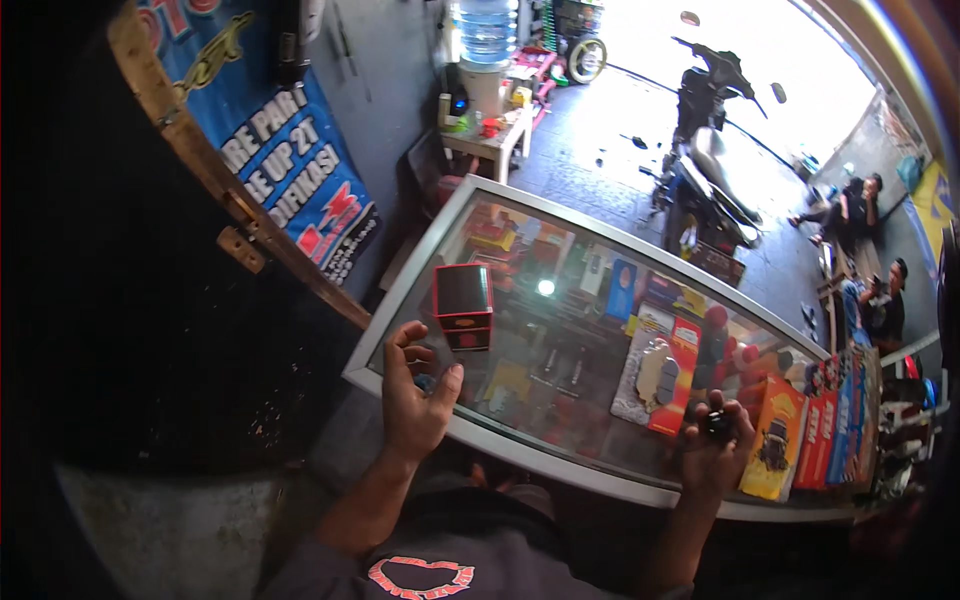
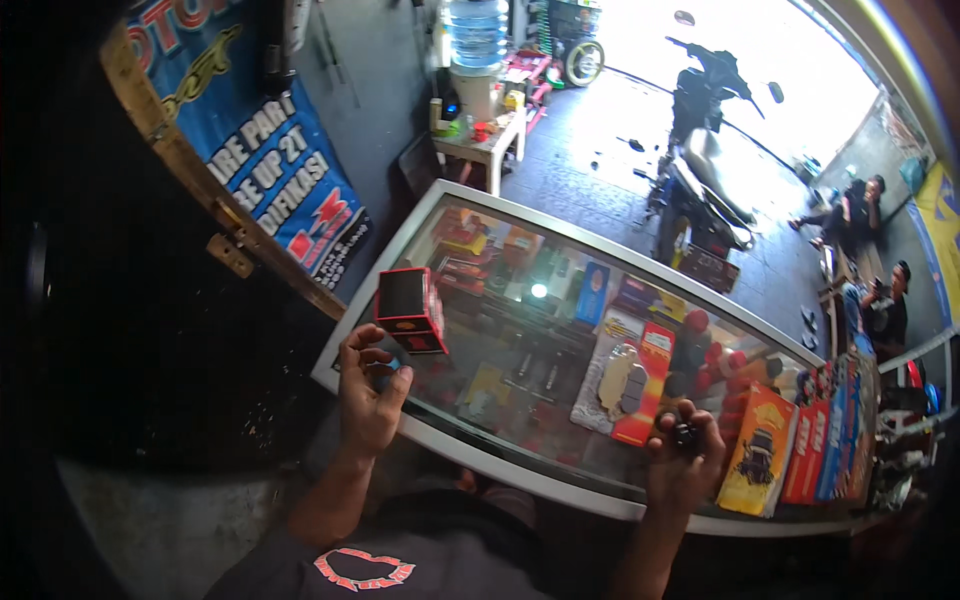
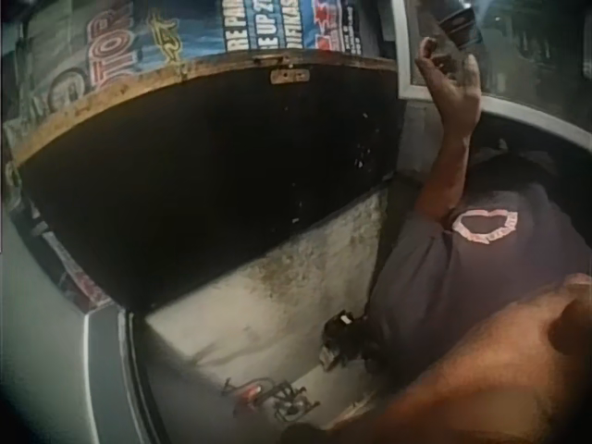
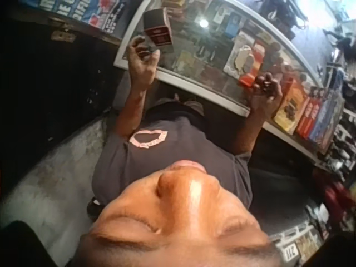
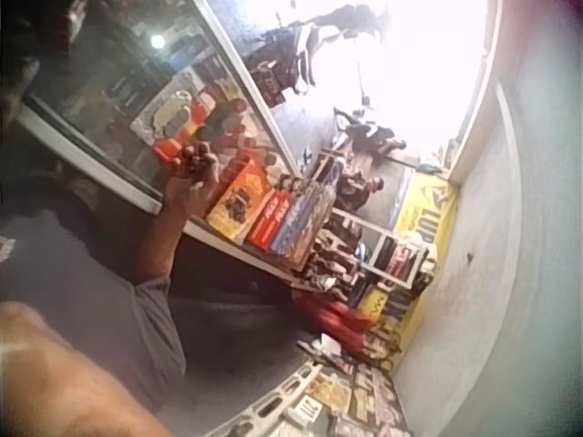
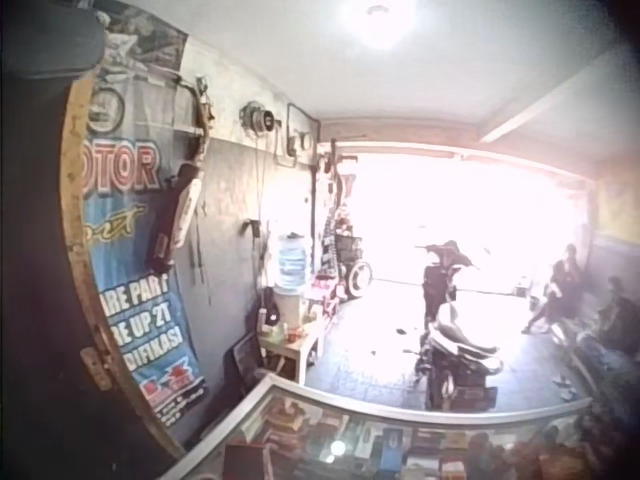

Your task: The person wipes motorcycle fork components with a cloth, unpacks oil seals, removes their springs using a screwdriver, and trims the springs with pliers.

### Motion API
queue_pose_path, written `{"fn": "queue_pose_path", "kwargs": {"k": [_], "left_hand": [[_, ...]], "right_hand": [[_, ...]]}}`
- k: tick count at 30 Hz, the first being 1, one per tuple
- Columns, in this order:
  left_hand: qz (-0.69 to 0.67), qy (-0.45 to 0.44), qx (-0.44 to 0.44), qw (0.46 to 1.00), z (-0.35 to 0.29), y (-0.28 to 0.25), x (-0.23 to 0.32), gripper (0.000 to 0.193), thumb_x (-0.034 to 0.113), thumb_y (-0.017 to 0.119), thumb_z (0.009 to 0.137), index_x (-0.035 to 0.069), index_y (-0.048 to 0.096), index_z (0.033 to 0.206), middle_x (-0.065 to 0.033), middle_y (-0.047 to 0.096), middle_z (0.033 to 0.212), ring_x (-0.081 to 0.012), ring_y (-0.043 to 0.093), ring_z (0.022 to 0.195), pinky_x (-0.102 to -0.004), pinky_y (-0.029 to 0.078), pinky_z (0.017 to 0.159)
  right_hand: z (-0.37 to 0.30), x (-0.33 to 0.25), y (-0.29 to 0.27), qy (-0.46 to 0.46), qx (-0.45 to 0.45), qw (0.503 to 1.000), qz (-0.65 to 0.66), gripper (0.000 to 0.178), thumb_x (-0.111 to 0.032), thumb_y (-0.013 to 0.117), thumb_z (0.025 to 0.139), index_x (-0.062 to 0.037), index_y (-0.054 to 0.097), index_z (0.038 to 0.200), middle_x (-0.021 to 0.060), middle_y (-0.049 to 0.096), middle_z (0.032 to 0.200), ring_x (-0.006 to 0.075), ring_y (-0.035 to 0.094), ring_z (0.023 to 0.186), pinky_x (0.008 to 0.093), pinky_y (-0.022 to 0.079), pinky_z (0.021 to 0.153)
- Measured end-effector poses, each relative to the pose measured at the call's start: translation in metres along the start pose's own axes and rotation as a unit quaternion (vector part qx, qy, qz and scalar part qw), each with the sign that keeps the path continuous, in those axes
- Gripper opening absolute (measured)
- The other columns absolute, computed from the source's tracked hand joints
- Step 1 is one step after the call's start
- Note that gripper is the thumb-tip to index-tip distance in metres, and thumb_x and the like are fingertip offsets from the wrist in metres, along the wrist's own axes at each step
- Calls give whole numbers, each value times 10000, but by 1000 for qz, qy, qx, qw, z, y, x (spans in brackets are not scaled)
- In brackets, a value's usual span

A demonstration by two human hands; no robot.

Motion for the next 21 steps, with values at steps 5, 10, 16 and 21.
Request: {"fn": "queue_pose_path", "kwargs": {"k": [5, 10, 16, 21], "left_hand": [[21, -3, -111, 994, 36, 2, -9, 874, 57, 791, 750, 40, 317, 1484, -132, 462, 1335, -191, 515, 933, -333, 473, 805], [29, 26, -325, 945, 74, -9, -16, 908, 153, 857, 754, 25, 315, 1471, -158, 457, 1371, -221, 623, 905, -332, 568, 705], [-149, -11, -552, 820, 104, -62, -60, 627, 127, 764, 875, 23, 431, 1396, -93, 566, 1301, -150, 644, 1016, -310, 544, 843], [-48, 37, -620, 782, 180, -93, -92, 423, 141, 744, 895, -20, 581, 1250, -109, 665, 1140, -125, 662, 988, -296, 549, 846]], "right_hand": [[-9, 14, 34, -134, 7, 974, -184, 107, -154, 546, 1018, -69, 580, 962, 54, 596, 859, 103, 510, 572, 201, 417, 462], [-37, 49, 63, -228, 90, 926, -287, 144, -95, 591, 971, -40, 607, 1103, 20, 560, 777, 66, 485, 566, 203, 385, 449], [-66, 106, 116, -311, 203, 854, -364, 164, -94, 551, 984, -42, 611, 1128, -13, 533, 756, 46, 451, 547, 192, 344, 444], [-86, 135, 155, -377, 313, 737, -466, 162, -146, 530, 1012, -31, 632, 1063, -42, 494, 751, 32, 441, 622, 193, 357, 557]]}}
Point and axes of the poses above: each hand's wrist, its own z-axis towards the middle knuckle, its own y-axis out of the palm, x = y × z, the point moved 8 cm from there along z, towards the middle knuckle
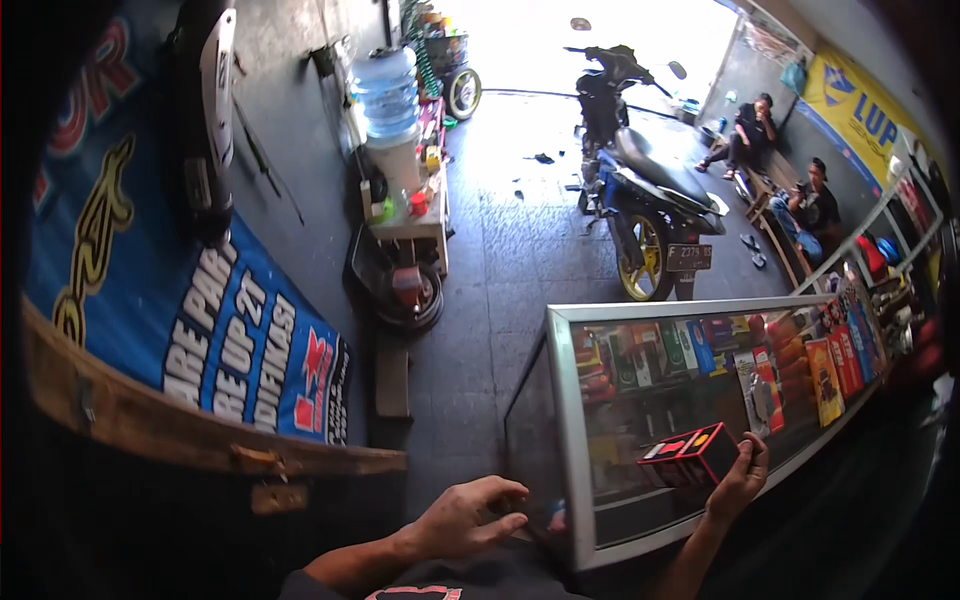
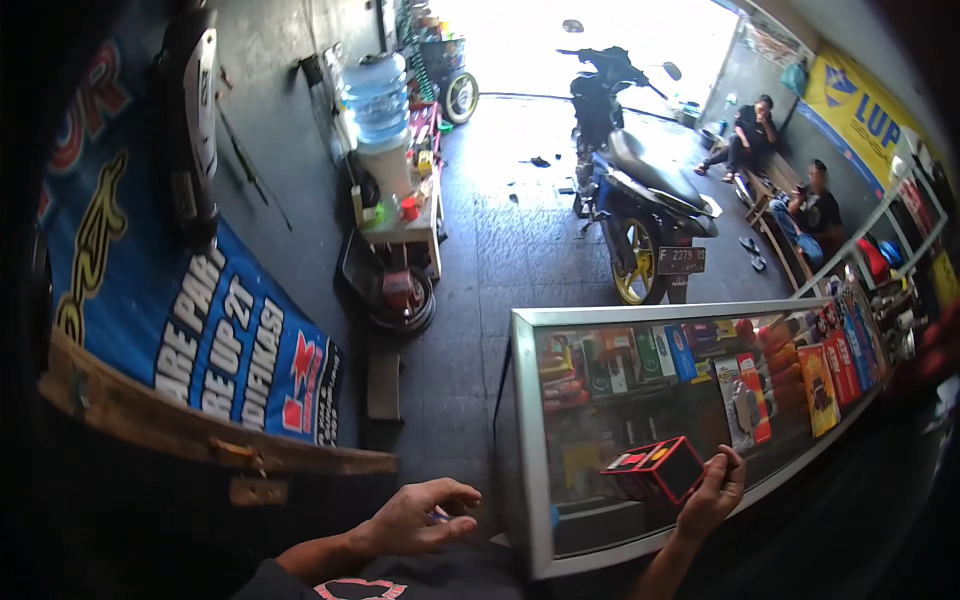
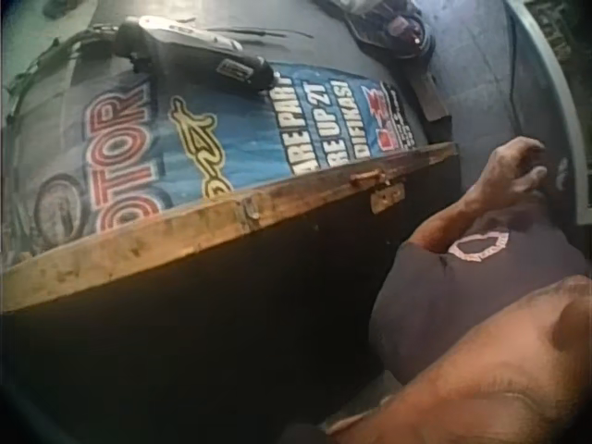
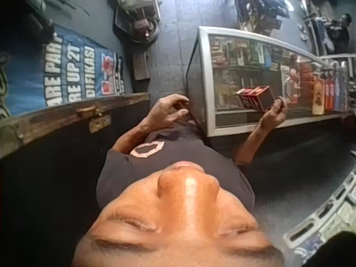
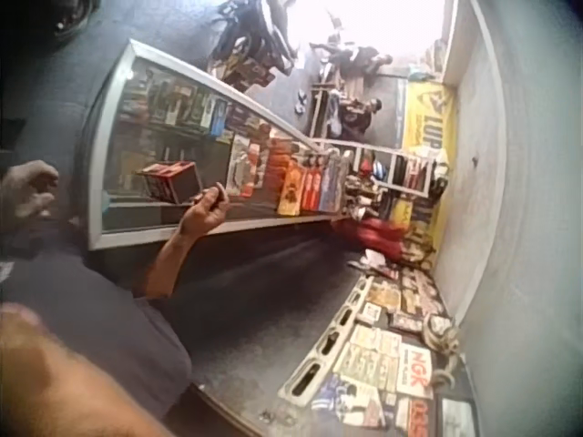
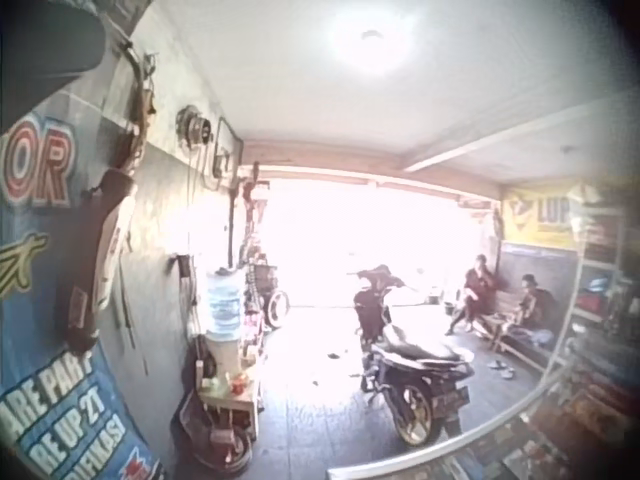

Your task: The person wipes motorcycle fork components with a cloth, unpacks oil seals, removes their springs using a screwdriver, and trims the springs with pliers.

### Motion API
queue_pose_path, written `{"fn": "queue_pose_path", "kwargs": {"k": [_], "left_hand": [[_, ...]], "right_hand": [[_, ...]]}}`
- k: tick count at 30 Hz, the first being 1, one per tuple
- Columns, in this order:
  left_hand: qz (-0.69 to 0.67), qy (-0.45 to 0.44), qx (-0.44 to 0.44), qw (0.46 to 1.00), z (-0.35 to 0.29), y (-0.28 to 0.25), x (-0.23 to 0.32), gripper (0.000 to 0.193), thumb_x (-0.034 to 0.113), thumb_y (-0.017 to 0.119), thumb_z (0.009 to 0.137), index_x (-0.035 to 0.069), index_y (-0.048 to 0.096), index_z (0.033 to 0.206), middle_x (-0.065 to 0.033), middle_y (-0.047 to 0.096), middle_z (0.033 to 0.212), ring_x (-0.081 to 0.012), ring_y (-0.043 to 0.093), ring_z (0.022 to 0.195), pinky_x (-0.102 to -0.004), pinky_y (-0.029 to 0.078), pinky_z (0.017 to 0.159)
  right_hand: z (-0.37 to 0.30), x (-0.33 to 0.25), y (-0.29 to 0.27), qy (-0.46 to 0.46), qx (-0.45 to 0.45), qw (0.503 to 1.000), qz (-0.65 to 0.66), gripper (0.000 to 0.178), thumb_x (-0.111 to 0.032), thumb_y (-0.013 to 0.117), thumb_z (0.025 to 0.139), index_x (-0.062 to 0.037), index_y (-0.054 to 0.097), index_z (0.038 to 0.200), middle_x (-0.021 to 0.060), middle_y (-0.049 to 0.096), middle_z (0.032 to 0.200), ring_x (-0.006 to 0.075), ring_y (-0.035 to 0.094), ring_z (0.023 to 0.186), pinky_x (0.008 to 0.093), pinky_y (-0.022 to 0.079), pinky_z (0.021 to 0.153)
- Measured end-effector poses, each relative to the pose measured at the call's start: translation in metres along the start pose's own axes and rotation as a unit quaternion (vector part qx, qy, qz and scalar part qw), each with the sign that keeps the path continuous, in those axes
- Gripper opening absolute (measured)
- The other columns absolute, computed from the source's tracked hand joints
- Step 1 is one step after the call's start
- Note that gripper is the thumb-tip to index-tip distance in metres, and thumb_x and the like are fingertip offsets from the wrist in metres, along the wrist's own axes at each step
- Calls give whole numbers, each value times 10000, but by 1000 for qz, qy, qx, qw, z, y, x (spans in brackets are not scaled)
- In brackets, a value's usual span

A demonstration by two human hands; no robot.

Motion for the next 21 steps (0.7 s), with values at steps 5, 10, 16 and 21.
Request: {"fn": "queue_pose_path", "kwargs": {"k": [5, 10, 16, 21], "left_hand": [[-48, 23, 71, 996, 16, -93, -9, 285, 133, 713, 900, -32, 648, 1123, -89, 710, 974, -143, 679, 887, -291, 537, 820], [-93, 59, 34, 993, 92, -122, 1, 249, 91, 714, 894, -29, 653, 1104, -76, 710, 972, -124, 664, 892, -279, 528, 823], [-96, 125, -55, 986, 172, -114, 9, 269, 82, 763, 838, -23, 666, 1066, -79, 706, 949, -141, 666, 873, -276, 525, 799], [-47, 198, -243, 948, 258, -53, 45, 769, 141, 868, 719, 8, 463, 1359, -176, 543, 1320, -275, 549, 1241, -382, 465, 1023]], "right_hand": [[-43, 6, 6, 54, 41, 982, 174, 469, -375, 633, 971, 24, 591, 1212, 25, 634, 992, 120, 614, 902, 246, 506, 794], [-102, -17, 34, 6, -161, 987, -2, 919, -682, 681, 809, 38, 490, 1347, 105, 633, 1177, 234, 657, 1026, 388, 583, 853], [-87, -8, 123, 442, -107, 763, 460, 747, -337, 887, 696, -49, 566, 1305, 141, 663, 1236, 322, 690, 1051, 438, 589, 845], [-41, -57, 171, 96, -268, 945, -158, 612, -366, 865, 726, -46, 642, 1198, 128, 689, 1159, 267, 706, 1012, 371, 581, 839]]}}
Point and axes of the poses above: each hand's wrist, its own z-axis towards the middle knuckle, its own y-axis out of the palm, x = y × z, the point moved 8 cm from there along z, towards the middle knuckle
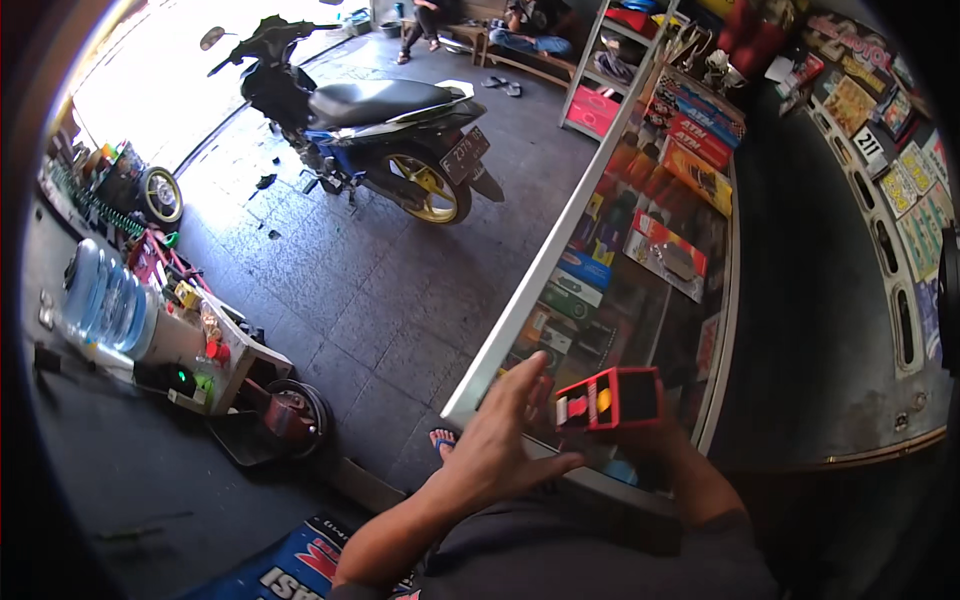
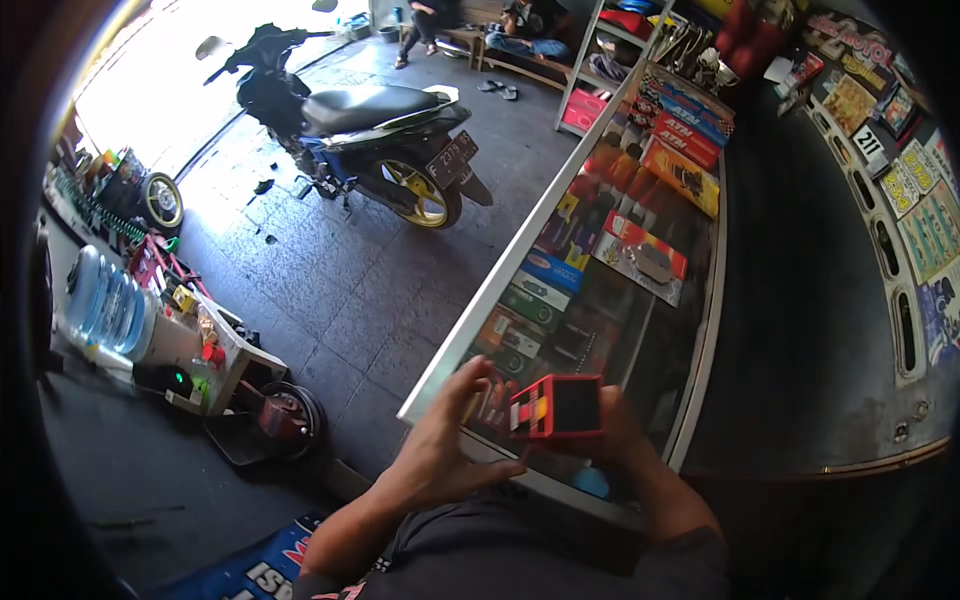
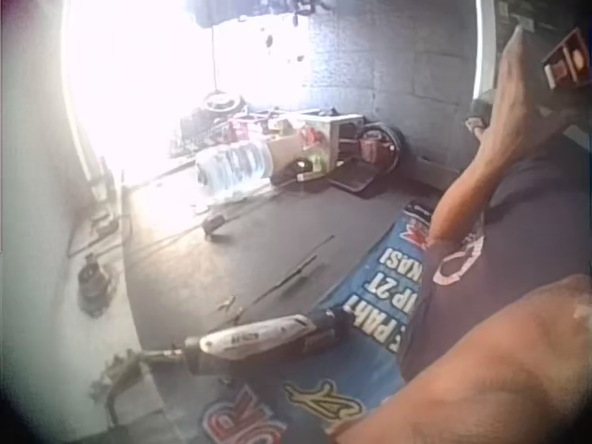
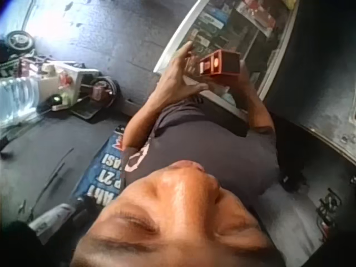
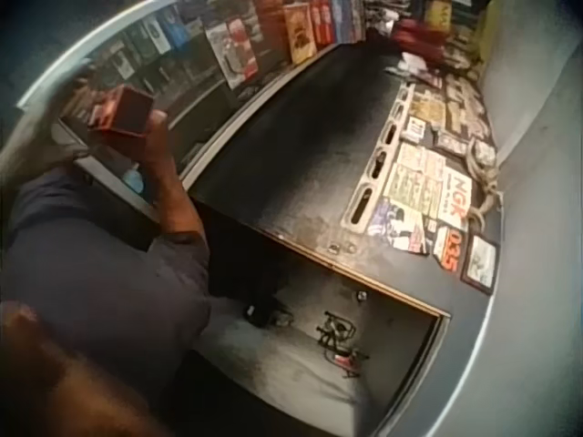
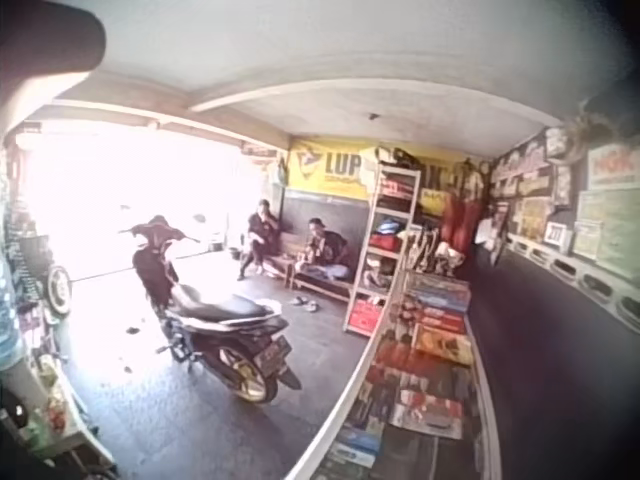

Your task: The person wipes motorcycle fork components with a cloth, unpacks oil seals, removes their springs using a screwdriver, and trims the springs with pliers.

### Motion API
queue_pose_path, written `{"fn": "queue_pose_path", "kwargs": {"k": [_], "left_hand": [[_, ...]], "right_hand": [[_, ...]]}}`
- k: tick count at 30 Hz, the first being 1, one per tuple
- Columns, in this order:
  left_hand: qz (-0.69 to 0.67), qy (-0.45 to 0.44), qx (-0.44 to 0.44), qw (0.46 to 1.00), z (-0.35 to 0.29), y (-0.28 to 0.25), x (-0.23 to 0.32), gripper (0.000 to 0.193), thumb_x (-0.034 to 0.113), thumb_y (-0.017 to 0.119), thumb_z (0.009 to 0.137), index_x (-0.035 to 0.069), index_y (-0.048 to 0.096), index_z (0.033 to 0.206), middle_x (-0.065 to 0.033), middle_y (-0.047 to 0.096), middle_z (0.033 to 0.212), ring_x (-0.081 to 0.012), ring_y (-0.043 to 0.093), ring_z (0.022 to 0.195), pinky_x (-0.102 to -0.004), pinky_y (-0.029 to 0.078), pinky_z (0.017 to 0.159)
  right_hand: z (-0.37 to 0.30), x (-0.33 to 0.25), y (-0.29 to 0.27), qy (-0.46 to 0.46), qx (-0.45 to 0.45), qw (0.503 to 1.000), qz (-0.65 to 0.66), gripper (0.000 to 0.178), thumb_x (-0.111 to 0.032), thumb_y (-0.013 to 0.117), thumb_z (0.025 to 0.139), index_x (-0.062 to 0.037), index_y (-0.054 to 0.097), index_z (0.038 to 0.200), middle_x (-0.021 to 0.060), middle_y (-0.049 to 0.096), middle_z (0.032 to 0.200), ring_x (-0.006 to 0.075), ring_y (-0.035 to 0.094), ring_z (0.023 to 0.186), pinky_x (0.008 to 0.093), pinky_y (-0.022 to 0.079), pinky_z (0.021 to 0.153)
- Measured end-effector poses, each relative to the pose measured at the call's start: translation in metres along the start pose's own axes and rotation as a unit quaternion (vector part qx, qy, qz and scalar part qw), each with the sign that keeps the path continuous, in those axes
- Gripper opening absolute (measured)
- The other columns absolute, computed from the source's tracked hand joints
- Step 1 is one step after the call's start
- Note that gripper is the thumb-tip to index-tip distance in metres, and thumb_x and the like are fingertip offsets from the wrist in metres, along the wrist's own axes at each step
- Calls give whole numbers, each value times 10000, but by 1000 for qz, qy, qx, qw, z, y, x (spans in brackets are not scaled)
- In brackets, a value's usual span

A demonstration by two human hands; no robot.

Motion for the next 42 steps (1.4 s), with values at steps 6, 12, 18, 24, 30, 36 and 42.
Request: {"fn": "queue_pose_path", "kwargs": {"k": [6, 12, 18, 24, 30, 36, 42], "left_hand": [[-158, -75, -108, 979, 44, -53, -56, 682, 194, 830, 798, -6, 473, 1344, -102, 639, 1185, -182, 618, 1106, -316, 485, 973], [-420, -153, -156, 881, 58, -108, -101, 708, 249, 856, 781, -1, 494, 1336, -54, 631, 1205, -139, 599, 1129, -329, 472, 997], [-444, -187, -272, 833, 77, -144, -166, 707, 277, 798, 851, 13, 445, 1404, -48, 641, 1100, -125, 634, 955, -290, 569, 802], [-493, -187, -302, 794, 138, -116, -197, 528, 225, 678, 936, 51, 474, 1391, -35, 624, 1120, -117, 613, 972, -299, 540, 802], [-353, -156, -262, 885, 170, -23, -195, 731, 584, 742, 766, -15, 615, 1165, -127, 681, 1008, -239, 661, 867, -372, 517, 784], [-407, -103, -293, 859, 190, -95, -208, 592, 432, 746, 783, -27, 634, 1139, -121, 699, 944, -180, 633, 861, -367, 506, 772], [-415, -73, -257, 870, 230, -259, -250, 560, 328, 815, 720, -43, 650, 1106, -107, 709, 944, -175, 638, 868, -356, 503, 763]], "right_hand": [[62, 35, -61, -29, 255, 931, 258, 580, -525, 654, 924, -42, 610, 1242, 8, 602, 714, 83, 559, 617, 237, 481, 587], [68, 119, -198, 410, 359, 777, -316, 524, -512, 546, 963, -47, 692, 1154, 151, 711, 865, 278, 679, 794, 388, 530, 716], [113, 47, -89, 419, 289, 767, -390, 482, -525, 616, 891, -113, 711, 1123, 198, 725, 969, 404, 690, 930, 487, 538, 801], [146, -2, 8, 430, 311, 767, -361, 461, -488, 649, 897, -139, 668, 1198, 186, 726, 942, 412, 695, 891, 483, 545, 769], [126, -7, 41, 469, 343, 757, -298, 421, -424, 568, 993, -65, 678, 1182, 201, 714, 926, 238, 708, 826, 380, 530, 732], [151, -40, 9, 468, 389, 790, -74, 333, -331, 577, 995, -25, 699, 1046, 94, 669, 839, 173, 589, 628, 323, 477, 533], [342, 44, 23, 357, 265, 891, 96, 337, -258, 590, 959, 38, 680, 1090, 71, 626, 700, 173, 487, 474, 353, 334, 408]]}}
Point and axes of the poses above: each hand's wrist, its own z-axis towards the middle knuckle, its own y-axis out of the palm, x = y × z, the point moved 8 cm from there along z, towards the middle knuckle
